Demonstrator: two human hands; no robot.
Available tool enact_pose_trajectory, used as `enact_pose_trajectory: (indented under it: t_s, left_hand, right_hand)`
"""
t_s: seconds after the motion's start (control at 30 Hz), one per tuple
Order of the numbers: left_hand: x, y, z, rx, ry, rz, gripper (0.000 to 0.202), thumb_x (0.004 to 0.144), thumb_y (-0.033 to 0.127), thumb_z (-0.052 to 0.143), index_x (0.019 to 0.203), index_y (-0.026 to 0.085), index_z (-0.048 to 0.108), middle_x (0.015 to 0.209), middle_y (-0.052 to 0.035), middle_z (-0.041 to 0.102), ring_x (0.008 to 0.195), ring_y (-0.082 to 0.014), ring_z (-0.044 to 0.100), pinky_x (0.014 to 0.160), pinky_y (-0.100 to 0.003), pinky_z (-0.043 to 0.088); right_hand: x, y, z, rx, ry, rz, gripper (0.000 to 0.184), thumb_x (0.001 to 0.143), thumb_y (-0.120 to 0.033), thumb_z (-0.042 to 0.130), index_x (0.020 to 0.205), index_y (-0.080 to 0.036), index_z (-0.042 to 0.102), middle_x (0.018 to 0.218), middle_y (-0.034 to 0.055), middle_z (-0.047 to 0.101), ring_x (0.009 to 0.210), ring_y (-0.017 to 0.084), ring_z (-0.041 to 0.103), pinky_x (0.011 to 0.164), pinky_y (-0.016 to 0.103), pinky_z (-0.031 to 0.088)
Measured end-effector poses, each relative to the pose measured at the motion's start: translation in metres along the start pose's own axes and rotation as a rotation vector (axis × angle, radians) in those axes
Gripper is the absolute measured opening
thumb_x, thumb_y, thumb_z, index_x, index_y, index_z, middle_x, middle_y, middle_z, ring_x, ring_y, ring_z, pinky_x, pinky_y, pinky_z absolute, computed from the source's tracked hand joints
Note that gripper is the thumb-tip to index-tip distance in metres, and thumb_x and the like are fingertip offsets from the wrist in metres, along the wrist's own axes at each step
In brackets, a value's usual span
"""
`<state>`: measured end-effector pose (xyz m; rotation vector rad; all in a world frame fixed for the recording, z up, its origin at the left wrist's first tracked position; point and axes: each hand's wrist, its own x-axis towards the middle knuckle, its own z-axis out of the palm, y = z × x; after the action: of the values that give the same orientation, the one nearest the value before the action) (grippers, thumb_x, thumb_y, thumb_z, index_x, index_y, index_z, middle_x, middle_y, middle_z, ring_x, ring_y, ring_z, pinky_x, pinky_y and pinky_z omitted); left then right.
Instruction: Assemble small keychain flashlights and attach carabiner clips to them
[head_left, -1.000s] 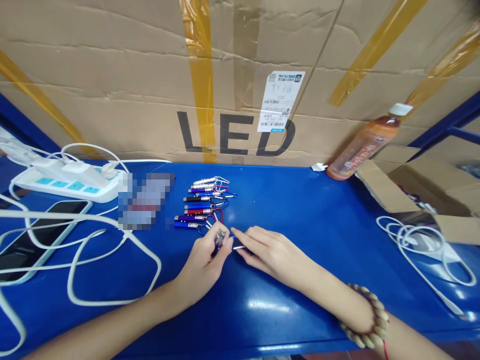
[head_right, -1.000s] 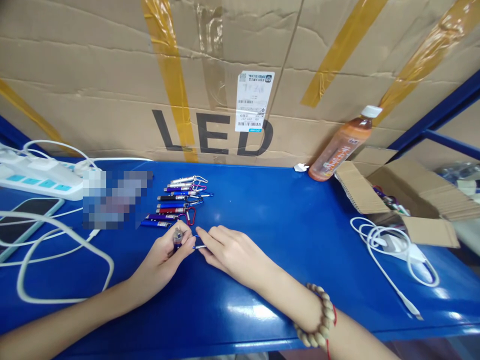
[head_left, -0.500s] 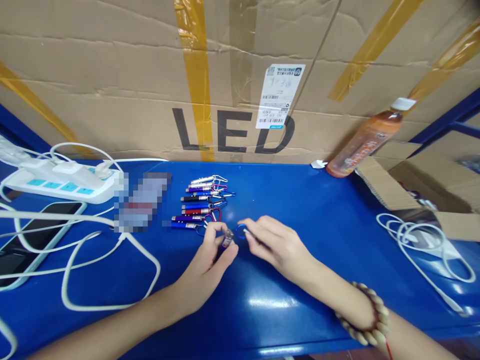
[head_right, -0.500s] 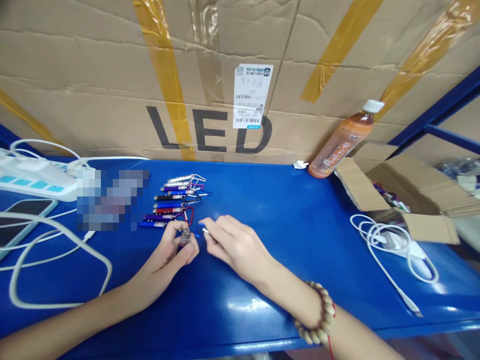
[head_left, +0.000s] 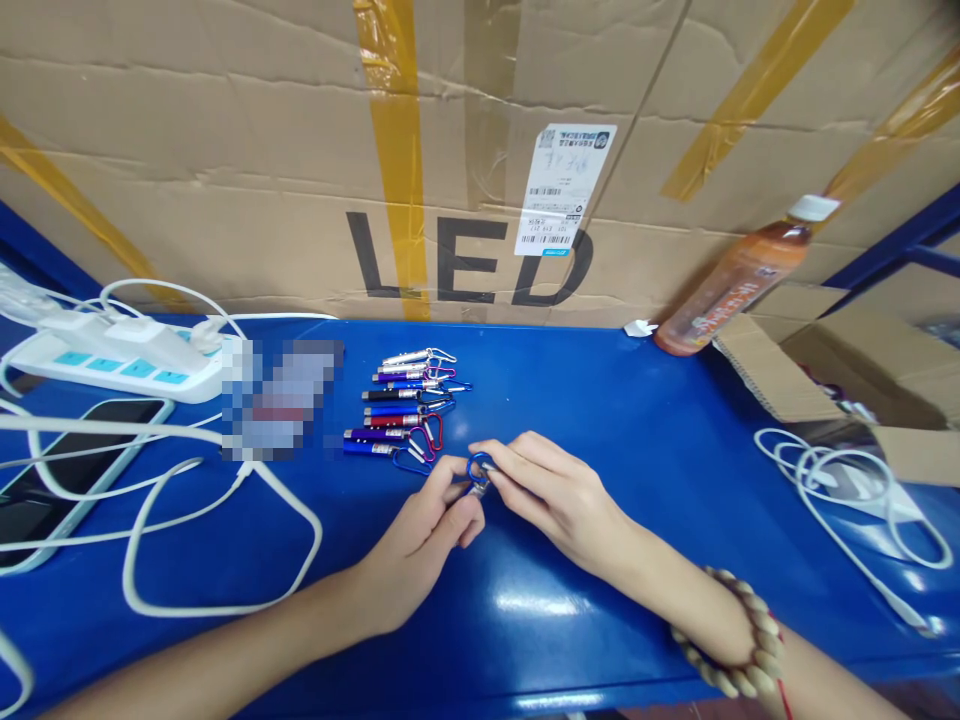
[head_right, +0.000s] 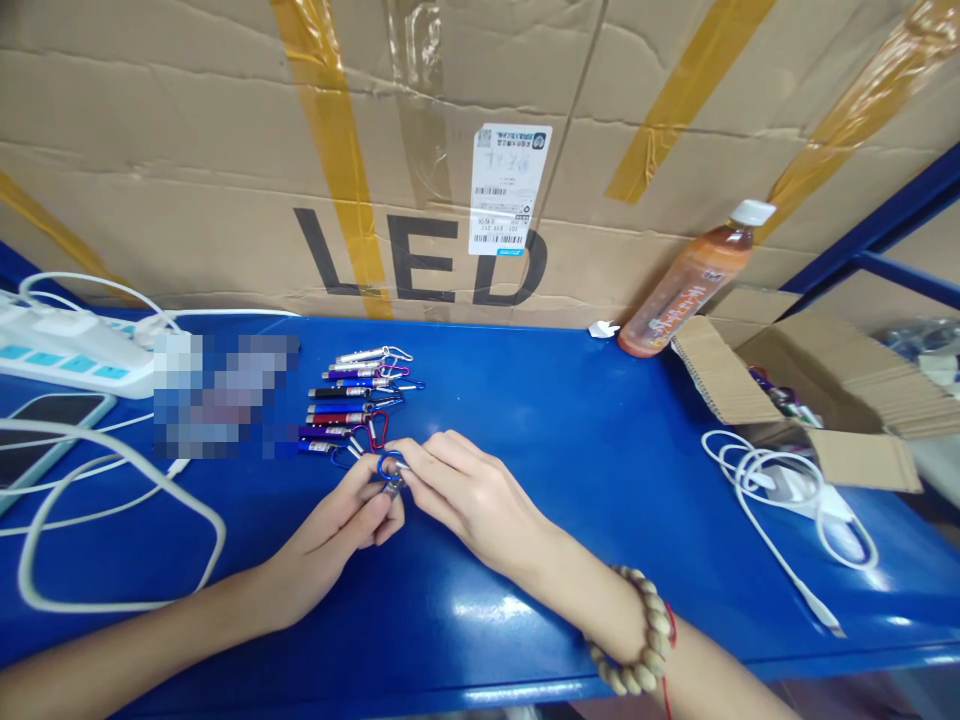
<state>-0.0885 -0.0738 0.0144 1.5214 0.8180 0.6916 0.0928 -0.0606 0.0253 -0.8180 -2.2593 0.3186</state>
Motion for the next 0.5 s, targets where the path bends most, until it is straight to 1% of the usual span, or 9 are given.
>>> enact_pose_trajectory:
  t_s: [0.1, 0.17, 0.23, 0.3, 0.37, 0.43, 0.5]
  left_hand:
    - [0.0, 0.002, 0.001, -0.035, -0.001, -0.021, 0.019, 0.095, 0.036, 0.027, 0.097, 0.019, 0.037, 0.063, 0.0058, 0.037, 0.057, -0.0121, 0.032, 0.055, -0.026, 0.027]
    - [0.001, 0.002, 0.002, -0.062, 0.008, -0.028, 0.021, 0.095, 0.037, 0.026, 0.095, 0.02, 0.038, 0.063, 0.0056, 0.038, 0.056, -0.0119, 0.033, 0.055, -0.025, 0.027]
    - [0.001, 0.002, 0.002, -0.08, 0.027, -0.026, 0.022, 0.095, 0.037, 0.025, 0.094, 0.02, 0.039, 0.062, 0.0054, 0.039, 0.056, -0.0118, 0.033, 0.054, -0.024, 0.028]
    - [0.002, 0.002, 0.001, -0.049, 0.061, -0.012, 0.023, 0.095, 0.036, 0.024, 0.091, 0.02, 0.04, 0.062, 0.0051, 0.04, 0.056, -0.0119, 0.035, 0.054, -0.024, 0.03]
    - [0.004, 0.003, -0.003, 0.081, 0.106, -0.007, 0.024, 0.096, 0.033, 0.023, 0.088, 0.021, 0.041, 0.063, 0.0044, 0.042, 0.057, -0.0126, 0.039, 0.056, -0.024, 0.034]
    - [0.006, 0.006, -0.011, 0.312, 0.143, -0.002, 0.022, 0.095, 0.029, 0.025, 0.088, 0.021, 0.044, 0.069, 0.0023, 0.048, 0.064, -0.0142, 0.046, 0.063, -0.026, 0.039]
    - [0.007, 0.009, -0.019, 0.601, 0.147, 0.02, 0.017, 0.094, 0.025, 0.032, 0.094, 0.021, 0.048, 0.087, -0.002, 0.056, 0.083, -0.0177, 0.054, 0.077, -0.03, 0.041]
  right_hand:
    - [-0.001, 0.001, -0.001, 0.009, -0.022, 0.012, 0.029, 0.095, -0.02, 0.04, 0.121, -0.012, 0.05, 0.092, 0.0079, 0.059, 0.081, 0.015, 0.054, 0.074, 0.028, 0.049]
    - [-0.001, 0.002, -0.001, 0.034, -0.018, 0.03, 0.03, 0.095, -0.02, 0.04, 0.122, -0.014, 0.05, 0.094, 0.0076, 0.059, 0.083, 0.015, 0.054, 0.076, 0.027, 0.049]
    - [-0.001, 0.002, 0.0, 0.067, -0.009, 0.055, 0.031, 0.095, -0.02, 0.04, 0.124, -0.016, 0.049, 0.095, 0.0071, 0.059, 0.084, 0.015, 0.055, 0.076, 0.027, 0.049]
    - [-0.001, 0.002, 0.0, 0.079, -0.01, 0.079, 0.032, 0.095, -0.021, 0.04, 0.124, -0.016, 0.049, 0.095, 0.0072, 0.059, 0.084, 0.015, 0.055, 0.076, 0.027, 0.049]
    - [0.0, 0.003, 0.0, 0.068, -0.038, 0.112, 0.032, 0.094, -0.022, 0.04, 0.125, -0.014, 0.049, 0.094, 0.0079, 0.059, 0.084, 0.016, 0.055, 0.077, 0.028, 0.049]
    - [0.001, 0.006, -0.001, 0.045, -0.087, 0.148, 0.033, 0.094, -0.024, 0.04, 0.125, -0.014, 0.049, 0.096, 0.0083, 0.06, 0.087, 0.017, 0.056, 0.079, 0.03, 0.049]
    - [0.001, 0.009, -0.002, 0.01, -0.153, 0.157, 0.034, 0.094, -0.027, 0.04, 0.125, -0.015, 0.05, 0.098, 0.0087, 0.061, 0.09, 0.018, 0.056, 0.081, 0.031, 0.049]
